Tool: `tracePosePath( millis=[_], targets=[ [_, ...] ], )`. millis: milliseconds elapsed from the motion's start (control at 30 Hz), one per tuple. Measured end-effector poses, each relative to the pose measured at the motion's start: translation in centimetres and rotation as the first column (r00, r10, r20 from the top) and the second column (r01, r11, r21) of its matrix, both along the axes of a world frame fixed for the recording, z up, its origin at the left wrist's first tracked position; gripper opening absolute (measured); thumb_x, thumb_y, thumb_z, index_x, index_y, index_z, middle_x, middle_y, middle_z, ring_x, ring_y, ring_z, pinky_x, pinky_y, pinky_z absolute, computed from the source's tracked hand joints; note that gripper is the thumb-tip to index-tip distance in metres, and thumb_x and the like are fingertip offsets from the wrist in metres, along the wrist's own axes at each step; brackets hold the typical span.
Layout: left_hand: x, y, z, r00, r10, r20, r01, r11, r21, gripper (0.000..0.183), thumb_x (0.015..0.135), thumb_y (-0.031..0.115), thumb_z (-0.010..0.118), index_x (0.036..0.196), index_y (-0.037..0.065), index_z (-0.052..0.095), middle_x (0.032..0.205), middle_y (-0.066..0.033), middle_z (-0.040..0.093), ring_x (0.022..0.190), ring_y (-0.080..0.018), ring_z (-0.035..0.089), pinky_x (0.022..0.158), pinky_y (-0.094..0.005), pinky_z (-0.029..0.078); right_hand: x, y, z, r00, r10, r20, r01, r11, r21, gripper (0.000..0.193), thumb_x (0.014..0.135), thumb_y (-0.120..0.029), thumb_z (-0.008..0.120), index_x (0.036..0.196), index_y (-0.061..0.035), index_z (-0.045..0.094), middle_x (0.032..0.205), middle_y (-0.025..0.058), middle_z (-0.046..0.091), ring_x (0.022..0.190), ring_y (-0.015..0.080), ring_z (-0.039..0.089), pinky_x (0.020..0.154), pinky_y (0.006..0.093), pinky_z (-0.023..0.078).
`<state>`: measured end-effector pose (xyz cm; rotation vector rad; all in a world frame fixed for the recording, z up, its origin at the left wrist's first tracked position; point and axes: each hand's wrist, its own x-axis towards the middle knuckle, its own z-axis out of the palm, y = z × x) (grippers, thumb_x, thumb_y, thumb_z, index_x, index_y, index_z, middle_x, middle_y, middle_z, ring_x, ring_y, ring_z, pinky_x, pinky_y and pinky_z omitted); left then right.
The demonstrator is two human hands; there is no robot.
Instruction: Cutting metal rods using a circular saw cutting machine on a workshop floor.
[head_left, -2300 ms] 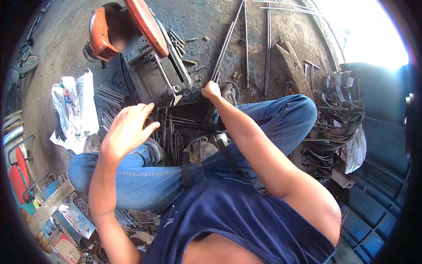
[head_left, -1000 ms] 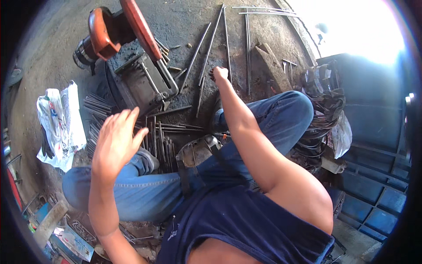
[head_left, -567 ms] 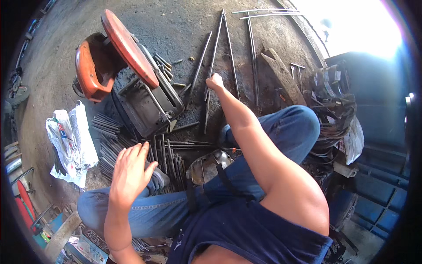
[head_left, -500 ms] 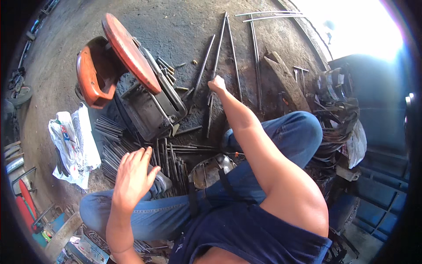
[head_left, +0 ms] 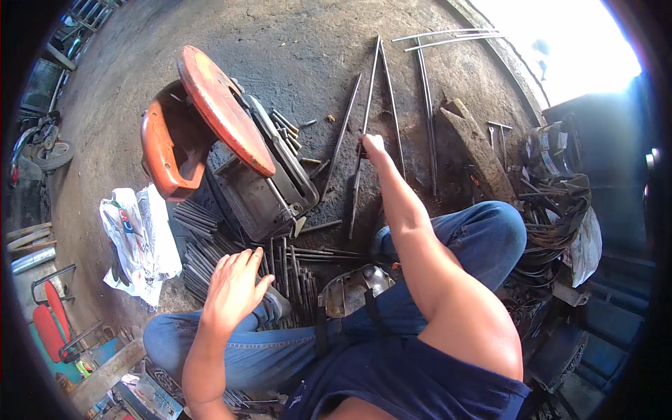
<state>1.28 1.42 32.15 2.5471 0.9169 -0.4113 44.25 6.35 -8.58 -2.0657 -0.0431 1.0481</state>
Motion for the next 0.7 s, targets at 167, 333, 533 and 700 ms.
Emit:
tracePosePath(
  millis=[167, 333, 533, 700],
  targets=[
    [-0.2, -0.6, 0.4, 1.000, -0.017, 0.019, 0.017, 1.000, 0.014, 0.053, 0.085, 0.030, 0.068, 0.126, -0.002, 0.057, 0.118, -0.0175, 0.062, 0.111, -0.0335, 0.058, 0.099, -0.0428, 0.043, 0.0, -0.9, 2.2, 0.902, -0.003, 0.431, 0.048, 0.994, -0.093, 0.056, 0.090, -0.045, 0.057, 0.095, 0.0102, 0.066, 0.097, 0.0325, 0.067, 0.096, 0.0435, 0.067, 0.085, 0.0473, 0.052],
    [-0.8, -1.0, 0.8, 0.998, -0.014, 0.054, 0.014, 1.000, -0.009, 0.052, 0.086, 0.031, 0.068, 0.126, -0.002, 0.057, 0.110, -0.0178, 0.063, 0.105, -0.0337, 0.061, 0.095, -0.0422, 0.046, -0.7, -1.4, 9.5, 0.871, -0.094, 0.483, 0.132, 0.990, -0.046, 0.071, 0.090, -0.060, 0.053, 0.101, 0.0095, 0.065, 0.099, 0.0305, 0.067, 0.100, 0.0440, 0.065, 0.089, 0.0473, 0.051],
    [-1.5, -0.7, 1.8, 0.993, -0.023, 0.112, 0.017, 0.998, 0.059, 0.052, 0.087, 0.032, 0.067, 0.125, -0.002, 0.057, 0.109, -0.0182, 0.064, 0.103, -0.0345, 0.062, 0.091, -0.0424, 0.048, -3.3, -3.8, 15.5, 0.832, -0.213, 0.512, 0.085, 0.961, 0.262, 0.065, 0.093, -0.058, 0.052, 0.073, 0.0032, 0.062, 0.072, 0.0244, 0.062, 0.068, 0.0370, 0.061, 0.073, 0.0461, 0.047],
    [-1.7, 0.6, 3.4, 0.983, 0.036, 0.178, -0.045, 0.998, 0.049, 0.055, 0.088, 0.035, 0.066, 0.127, -0.002, 0.057, 0.120, -0.0200, 0.062, 0.110, -0.0354, 0.060, 0.096, -0.0414, 0.048, -4.6, -3.0, 22.5, 0.678, -0.470, 0.565, 0.049, 0.796, 0.603, 0.058, 0.095, -0.047, 0.054, 0.063, 0.0006, 0.048, 0.056, 0.0122, 0.045, 0.054, 0.0196, 0.040, 0.055, 0.0363, 0.036]
  ],
)
